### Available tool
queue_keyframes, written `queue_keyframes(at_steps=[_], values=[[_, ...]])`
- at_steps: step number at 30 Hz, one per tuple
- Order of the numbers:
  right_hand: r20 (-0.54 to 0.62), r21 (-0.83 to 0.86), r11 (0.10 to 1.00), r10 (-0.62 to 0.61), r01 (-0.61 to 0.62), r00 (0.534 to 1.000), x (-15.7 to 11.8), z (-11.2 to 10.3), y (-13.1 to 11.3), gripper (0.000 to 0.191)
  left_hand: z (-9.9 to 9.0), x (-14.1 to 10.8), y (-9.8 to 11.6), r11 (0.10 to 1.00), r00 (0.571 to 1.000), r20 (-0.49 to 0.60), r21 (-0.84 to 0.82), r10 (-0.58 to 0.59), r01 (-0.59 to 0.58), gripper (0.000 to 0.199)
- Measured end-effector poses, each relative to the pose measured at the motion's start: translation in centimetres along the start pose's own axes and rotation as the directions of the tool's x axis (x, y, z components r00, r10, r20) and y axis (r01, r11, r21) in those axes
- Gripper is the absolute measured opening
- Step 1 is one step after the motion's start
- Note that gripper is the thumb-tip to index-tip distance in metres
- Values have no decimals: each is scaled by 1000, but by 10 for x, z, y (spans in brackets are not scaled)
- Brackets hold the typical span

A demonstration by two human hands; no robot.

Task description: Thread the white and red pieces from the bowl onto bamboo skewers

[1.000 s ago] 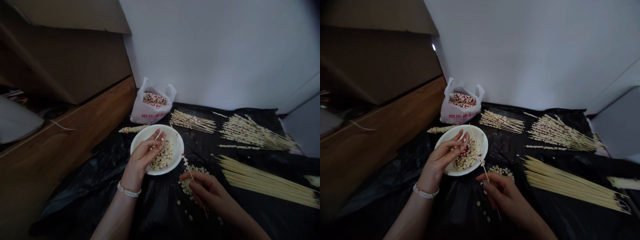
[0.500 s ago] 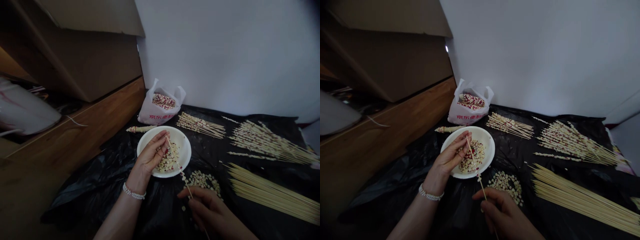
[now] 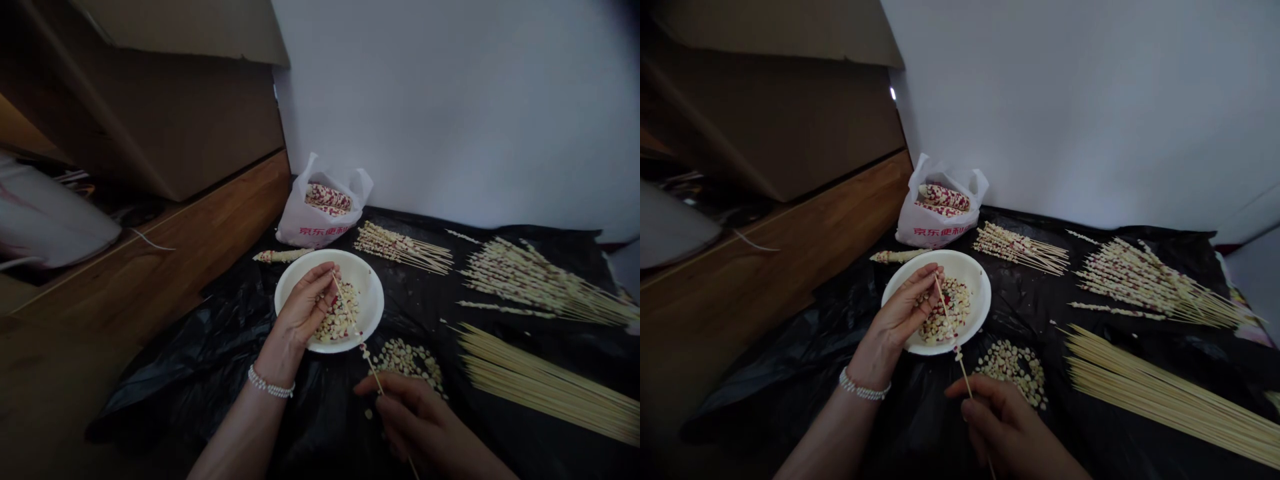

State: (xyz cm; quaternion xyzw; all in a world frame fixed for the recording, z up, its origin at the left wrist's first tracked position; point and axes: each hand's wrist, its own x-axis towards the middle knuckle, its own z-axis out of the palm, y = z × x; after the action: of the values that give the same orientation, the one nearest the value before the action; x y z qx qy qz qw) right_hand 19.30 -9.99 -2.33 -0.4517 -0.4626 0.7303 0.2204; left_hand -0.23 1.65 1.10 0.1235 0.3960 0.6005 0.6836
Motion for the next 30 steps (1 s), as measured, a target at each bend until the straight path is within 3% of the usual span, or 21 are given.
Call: queue_keyframes(at_steps=[7, 17, 23, 26, 30], values=[[-16, 39, 999, 9, -8, 1000, -2, 1, -1, 46, 3, -2, -1, 1000, 999, -41, -11, 19, -20, 19], [-15, 53, 999, 3, -2, 1000, 1, -2, -3, 43, 0, 3, -2, 996, 999, -37, -85, 14, -17, 23], [-31, 35, 999, -34, 35, 999, 2, -5, 2, 39, 4, 1, 0, 981, 995, -69, -184, -70, 56, 26], [-54, 57, 997, -42, 45, 998, 0, -15, -1, 39, 4, 2, 0, 965, 986, -83, -233, -145, 122, 36], [-145, -10, 996, -87, 87, 986, -15, -47, -16, 50, 3, 5, -1, 950, 974, -60, -241, -217, 197, 64]])
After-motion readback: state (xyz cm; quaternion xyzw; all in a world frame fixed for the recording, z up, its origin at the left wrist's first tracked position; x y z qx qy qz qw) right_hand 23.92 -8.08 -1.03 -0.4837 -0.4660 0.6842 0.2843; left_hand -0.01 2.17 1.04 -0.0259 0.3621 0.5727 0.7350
